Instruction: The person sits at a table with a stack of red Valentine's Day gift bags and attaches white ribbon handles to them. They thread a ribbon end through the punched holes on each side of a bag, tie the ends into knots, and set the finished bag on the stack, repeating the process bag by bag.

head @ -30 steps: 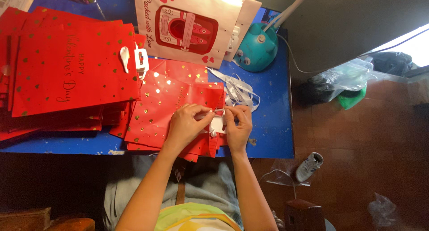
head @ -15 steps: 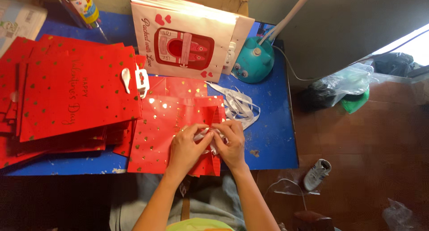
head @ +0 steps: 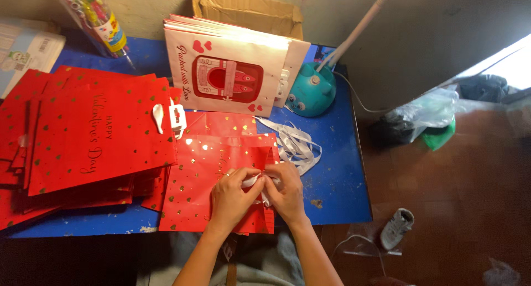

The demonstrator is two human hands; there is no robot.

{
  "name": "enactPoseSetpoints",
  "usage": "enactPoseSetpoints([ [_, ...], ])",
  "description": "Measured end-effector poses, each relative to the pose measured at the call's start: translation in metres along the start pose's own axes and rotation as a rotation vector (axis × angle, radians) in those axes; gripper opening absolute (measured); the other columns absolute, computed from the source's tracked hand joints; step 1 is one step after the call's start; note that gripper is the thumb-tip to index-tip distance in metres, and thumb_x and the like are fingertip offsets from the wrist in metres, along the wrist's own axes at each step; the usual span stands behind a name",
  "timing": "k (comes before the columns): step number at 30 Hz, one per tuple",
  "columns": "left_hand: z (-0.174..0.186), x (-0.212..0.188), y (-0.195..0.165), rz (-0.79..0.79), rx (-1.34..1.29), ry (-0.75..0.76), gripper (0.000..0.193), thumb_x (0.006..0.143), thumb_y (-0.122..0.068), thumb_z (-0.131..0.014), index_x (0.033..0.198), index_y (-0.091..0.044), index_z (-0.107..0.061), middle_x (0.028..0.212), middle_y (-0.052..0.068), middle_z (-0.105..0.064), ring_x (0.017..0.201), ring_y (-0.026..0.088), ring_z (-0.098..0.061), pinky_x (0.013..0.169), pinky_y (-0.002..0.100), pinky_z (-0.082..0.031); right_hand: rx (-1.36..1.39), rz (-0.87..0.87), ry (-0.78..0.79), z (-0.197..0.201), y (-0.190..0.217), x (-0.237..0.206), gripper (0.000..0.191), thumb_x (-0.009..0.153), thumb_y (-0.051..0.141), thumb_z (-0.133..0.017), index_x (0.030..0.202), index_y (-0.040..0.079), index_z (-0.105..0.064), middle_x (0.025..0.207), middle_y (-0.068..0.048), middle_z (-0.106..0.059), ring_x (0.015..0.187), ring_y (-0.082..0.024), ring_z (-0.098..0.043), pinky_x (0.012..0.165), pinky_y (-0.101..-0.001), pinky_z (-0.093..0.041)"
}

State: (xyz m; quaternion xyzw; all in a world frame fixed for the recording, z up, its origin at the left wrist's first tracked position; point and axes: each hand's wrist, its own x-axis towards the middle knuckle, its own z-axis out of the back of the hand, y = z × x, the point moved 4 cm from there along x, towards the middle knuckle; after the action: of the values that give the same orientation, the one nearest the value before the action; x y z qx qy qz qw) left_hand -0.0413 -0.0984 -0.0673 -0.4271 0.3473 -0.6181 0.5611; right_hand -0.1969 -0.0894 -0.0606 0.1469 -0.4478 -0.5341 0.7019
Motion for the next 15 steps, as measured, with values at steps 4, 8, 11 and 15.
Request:
enactPoseSetpoints([
  [4,0.003,0.004,-0.003,-0.027,0.032,-0.026,0.022,0.083,-0.031,-0.078,0.095,-0.013,-0.077,0.083,0.007,-0.073,0.080,0.025,-0.072,0.068,0.039,-0.055,-0.040,-0.007,0.027,0.000,0.002,0.007,0.016,0.081,0.002,-0.075,0.096,0.005,-0.070,0.093,-0.009,-0.068,0.092,-0.028,-0.064,0.083,-0.0371,-0.050],
  [8,0.006,0.005,-0.005,-0.013,0.038,-0.027,0.021,0.082,-0.030,-0.078,0.094,-0.013,-0.076,0.082,0.008,-0.072,0.079,0.027,-0.071,0.067,0.040,-0.055,-0.004,-0.071,0.033,0.000,0.003,0.006,0.010,0.085,0.001,-0.073,0.094,0.004,-0.070,0.090,-0.009,-0.066,0.087,-0.026,-0.064,0.077,-0.0348,-0.051],
  [11,0.009,0.005,-0.006,-0.013,0.039,-0.040,0.019,0.082,-0.028,-0.077,0.093,-0.013,-0.076,0.081,0.008,-0.072,0.078,0.027,-0.071,0.066,0.040,-0.054,0.101,-0.127,-0.066,0.002,0.001,0.006,0.008,0.089,0.001,-0.069,0.096,0.004,-0.067,0.094,-0.009,-0.065,0.085,-0.022,-0.067,0.074,-0.0323,-0.053],
  [15,0.011,0.005,-0.008,-0.045,0.031,-0.063,0.019,0.082,-0.027,-0.077,0.094,-0.012,-0.075,0.083,0.009,-0.072,0.079,0.028,-0.071,0.067,0.040,-0.055,0.058,-0.083,0.017,-0.004,0.003,0.004,0.014,0.085,0.000,-0.073,0.099,0.003,-0.070,0.094,-0.011,-0.062,0.082,-0.022,-0.066,0.072,-0.0312,-0.054],
])
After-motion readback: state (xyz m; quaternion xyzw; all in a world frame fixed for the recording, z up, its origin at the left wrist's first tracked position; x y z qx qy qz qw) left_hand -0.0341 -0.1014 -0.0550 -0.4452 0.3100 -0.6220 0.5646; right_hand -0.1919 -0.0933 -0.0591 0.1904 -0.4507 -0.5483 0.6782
